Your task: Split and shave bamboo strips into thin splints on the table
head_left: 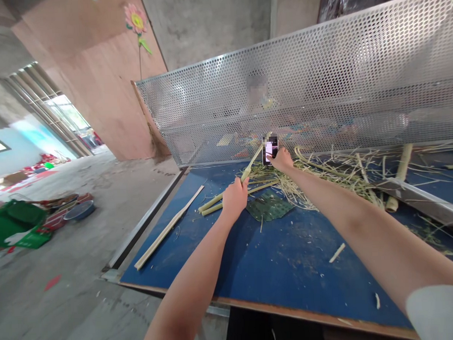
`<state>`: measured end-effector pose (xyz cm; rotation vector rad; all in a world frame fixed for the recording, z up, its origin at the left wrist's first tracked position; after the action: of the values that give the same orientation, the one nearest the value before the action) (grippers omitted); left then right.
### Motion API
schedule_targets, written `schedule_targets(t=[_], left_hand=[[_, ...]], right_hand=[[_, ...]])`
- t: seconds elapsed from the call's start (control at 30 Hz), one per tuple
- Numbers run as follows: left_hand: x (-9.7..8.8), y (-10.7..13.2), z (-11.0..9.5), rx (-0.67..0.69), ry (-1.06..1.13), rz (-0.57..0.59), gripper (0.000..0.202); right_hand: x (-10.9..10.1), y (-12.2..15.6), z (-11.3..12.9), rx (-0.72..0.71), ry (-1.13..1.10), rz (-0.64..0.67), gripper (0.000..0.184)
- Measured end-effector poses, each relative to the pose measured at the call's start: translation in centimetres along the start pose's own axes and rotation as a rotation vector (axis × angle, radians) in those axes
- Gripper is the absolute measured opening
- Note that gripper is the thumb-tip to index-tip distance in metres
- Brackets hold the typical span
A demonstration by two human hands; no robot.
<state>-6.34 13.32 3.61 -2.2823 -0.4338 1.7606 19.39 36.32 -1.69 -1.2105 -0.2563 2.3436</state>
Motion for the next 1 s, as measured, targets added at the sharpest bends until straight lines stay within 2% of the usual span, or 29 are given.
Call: schedule_targets(t=[0.1, 0.3, 0.67, 1.0], left_hand=[[0.1, 0.0, 0.0, 0.002, -0.004, -0.003, 0.05], [0.4, -0.1, 0.2, -0.013, -0.01, -0.007, 0.05], [0.5, -0.2, 0.1, -0.002, -0.029, -0.012, 0.051], [0.2, -0.1, 0.0, -0.018, -0.013, 0.001, 0.049]], right_hand=[[-0.2, 0.2, 0.1, -0.025, -0.001, -0.007, 0.081], [-0.5, 0.5, 0.2, -0.042, -0.02, -0.029, 0.077], [0.2, 2.1, 3.4, -0.001, 0.051, -0.277, 0.098], [0.2, 1.2, 3.4, 0.07, 0.012, -0.284, 0.102]])
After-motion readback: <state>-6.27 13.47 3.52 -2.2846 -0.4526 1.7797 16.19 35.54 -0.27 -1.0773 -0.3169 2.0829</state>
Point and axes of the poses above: each hand's wrist, its own y-axis away from the middle knuckle, its own x-axis out of the palm, z = x × y, the point moved 9 cm from there along -y, towards the middle knuckle, and after that the axes turned 8 degrees about -z, right-handed, at the moved point
